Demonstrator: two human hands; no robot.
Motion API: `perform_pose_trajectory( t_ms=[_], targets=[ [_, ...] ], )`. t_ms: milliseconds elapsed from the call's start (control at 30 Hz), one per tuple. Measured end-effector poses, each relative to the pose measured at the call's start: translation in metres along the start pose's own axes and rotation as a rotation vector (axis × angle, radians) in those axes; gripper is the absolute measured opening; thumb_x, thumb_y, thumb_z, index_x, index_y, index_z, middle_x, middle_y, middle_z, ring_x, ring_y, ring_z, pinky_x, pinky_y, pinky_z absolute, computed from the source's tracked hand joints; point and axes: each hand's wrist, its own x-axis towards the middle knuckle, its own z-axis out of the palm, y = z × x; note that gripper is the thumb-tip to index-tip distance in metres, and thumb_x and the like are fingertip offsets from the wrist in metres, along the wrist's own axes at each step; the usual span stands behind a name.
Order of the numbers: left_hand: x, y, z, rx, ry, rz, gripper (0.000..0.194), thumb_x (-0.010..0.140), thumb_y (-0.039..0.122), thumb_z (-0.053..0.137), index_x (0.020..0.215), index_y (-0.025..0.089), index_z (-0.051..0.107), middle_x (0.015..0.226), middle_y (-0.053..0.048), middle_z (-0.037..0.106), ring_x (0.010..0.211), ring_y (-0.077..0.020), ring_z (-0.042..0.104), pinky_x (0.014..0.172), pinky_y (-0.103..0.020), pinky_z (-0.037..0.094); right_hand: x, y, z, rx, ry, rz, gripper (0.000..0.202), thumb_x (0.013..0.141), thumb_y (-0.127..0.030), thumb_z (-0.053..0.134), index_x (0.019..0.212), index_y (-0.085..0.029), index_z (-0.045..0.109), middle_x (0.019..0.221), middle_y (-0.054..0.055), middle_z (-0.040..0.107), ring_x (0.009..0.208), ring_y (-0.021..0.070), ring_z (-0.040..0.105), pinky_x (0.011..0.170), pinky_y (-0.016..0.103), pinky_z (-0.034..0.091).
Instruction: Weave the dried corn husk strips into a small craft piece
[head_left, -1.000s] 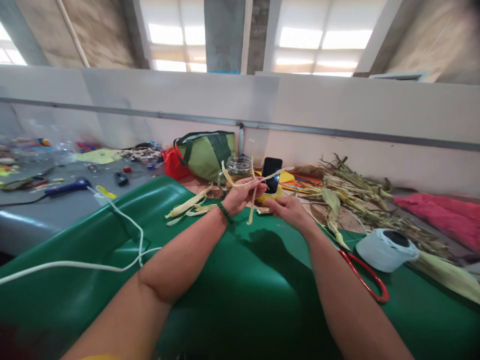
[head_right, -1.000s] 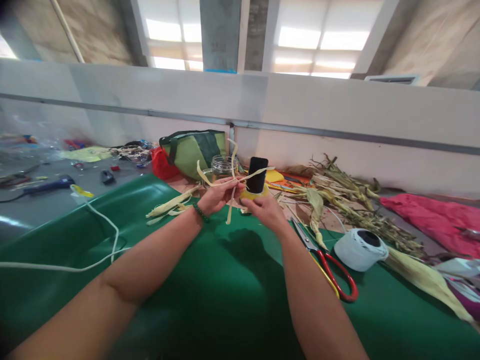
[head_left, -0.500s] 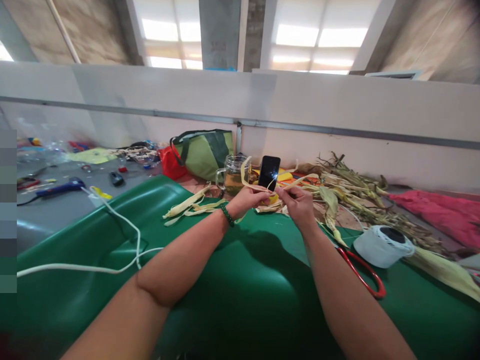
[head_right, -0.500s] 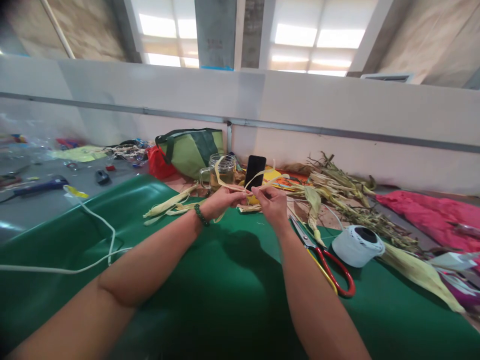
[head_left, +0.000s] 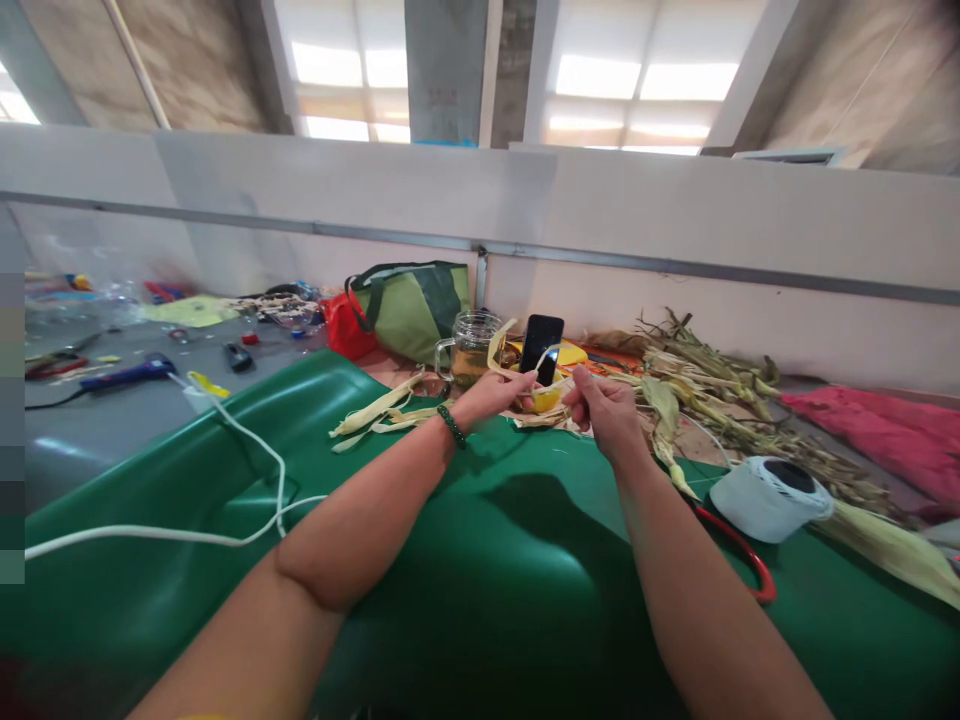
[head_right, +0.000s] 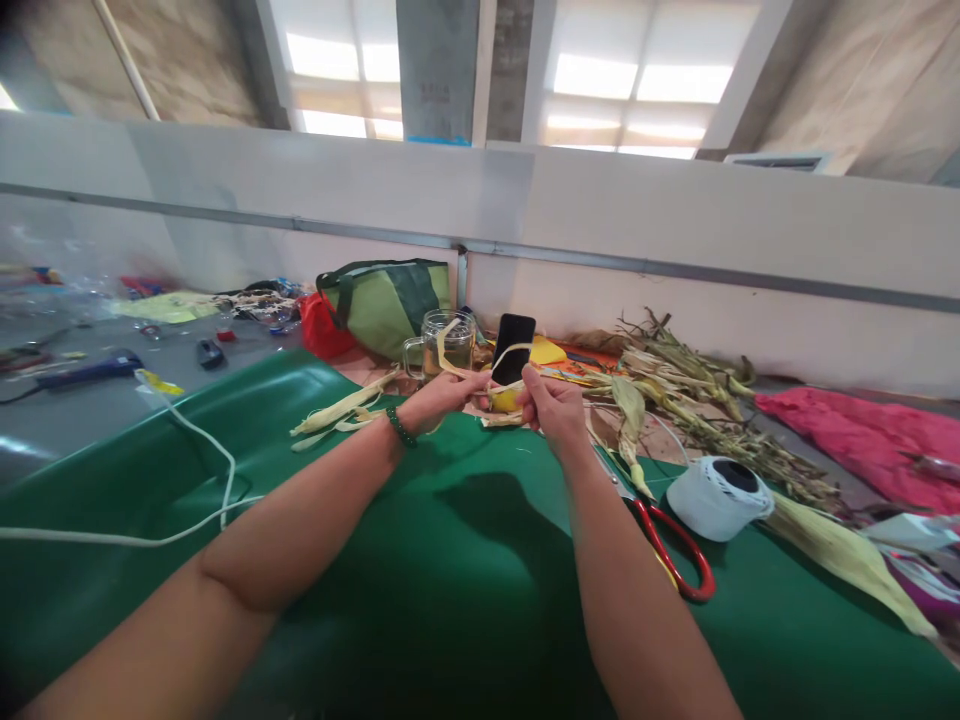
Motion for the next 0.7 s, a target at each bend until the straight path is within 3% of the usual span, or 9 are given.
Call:
perform_pose_trajectory(
  t_ms=[133, 233, 467, 567, 700],
  targets=[
    [-0.0003, 0.0004, 0.0029, 0.106, -0.124, 0.085, 0.035, 0.075, 0.044, 0.067, 0.061, 0.012, 0.067, 0.058, -0.002, 0.060, 0.058, -0.0100, 0.051, 0.057, -0.020, 0.038, -0.0031, -0.0021, 0.0068, -0.044, -0.106, -0.010, 0.045, 0.061, -0.061, 0.071, 0.068, -0.017, 0.069, 0.042, -0.003, 0.053, 0.034, 0.0070, 0.039, 0.034, 0.022, 0.028],
    [-0.0029, 0.0024, 0.0061, 0.118, -0.165, 0.130, 0.029, 0.074, 0.036, 0.069, 0.056, 0.012, 0.065, 0.060, -0.001, 0.061, 0.060, -0.0097, 0.051, 0.058, -0.020, 0.038, -0.0025, 0.0009, 0.0088, -0.016, -0.165, 0.016, 0.036, 0.061, -0.053, 0.073, 0.065, -0.017, 0.068, 0.042, -0.004, 0.051, 0.035, 0.0062, 0.036, 0.034, 0.022, 0.025],
    [-0.0077, 0.0039, 0.0068, 0.062, -0.191, 0.104, 0.033, 0.074, 0.035, 0.068, 0.051, 0.012, 0.061, 0.057, -0.001, 0.058, 0.059, -0.0091, 0.048, 0.058, -0.021, 0.035, -0.0016, 0.0035, 0.0089, 0.132, 0.084, -0.046, 0.032, 0.061, -0.045, 0.074, 0.055, -0.019, 0.057, 0.043, -0.006, 0.045, 0.037, 0.0055, 0.033, 0.038, 0.022, 0.026],
    [-0.0055, 0.0002, 0.0053, -0.003, -0.156, 0.044, 0.034, 0.071, 0.040, 0.071, 0.053, 0.012, 0.063, 0.058, -0.001, 0.060, 0.057, -0.0079, 0.046, 0.056, -0.021, 0.032, 0.0014, 0.0056, 0.0069, 0.100, 0.076, -0.073, 0.033, 0.063, -0.046, 0.073, 0.056, -0.019, 0.056, 0.047, -0.005, 0.048, 0.041, 0.0066, 0.038, 0.042, 0.023, 0.032],
    [-0.0031, -0.0004, 0.0045, -0.112, -0.100, -0.135, 0.041, 0.073, 0.050, 0.066, 0.062, 0.011, 0.067, 0.056, -0.002, 0.059, 0.051, -0.0065, 0.044, 0.051, -0.021, 0.029, 0.0036, 0.0055, 0.0047, 0.029, 0.034, -0.129, 0.033, 0.067, -0.051, 0.069, 0.062, -0.019, 0.061, 0.058, -0.002, 0.058, 0.055, 0.0098, 0.051, 0.057, 0.024, 0.043]
  ],
)
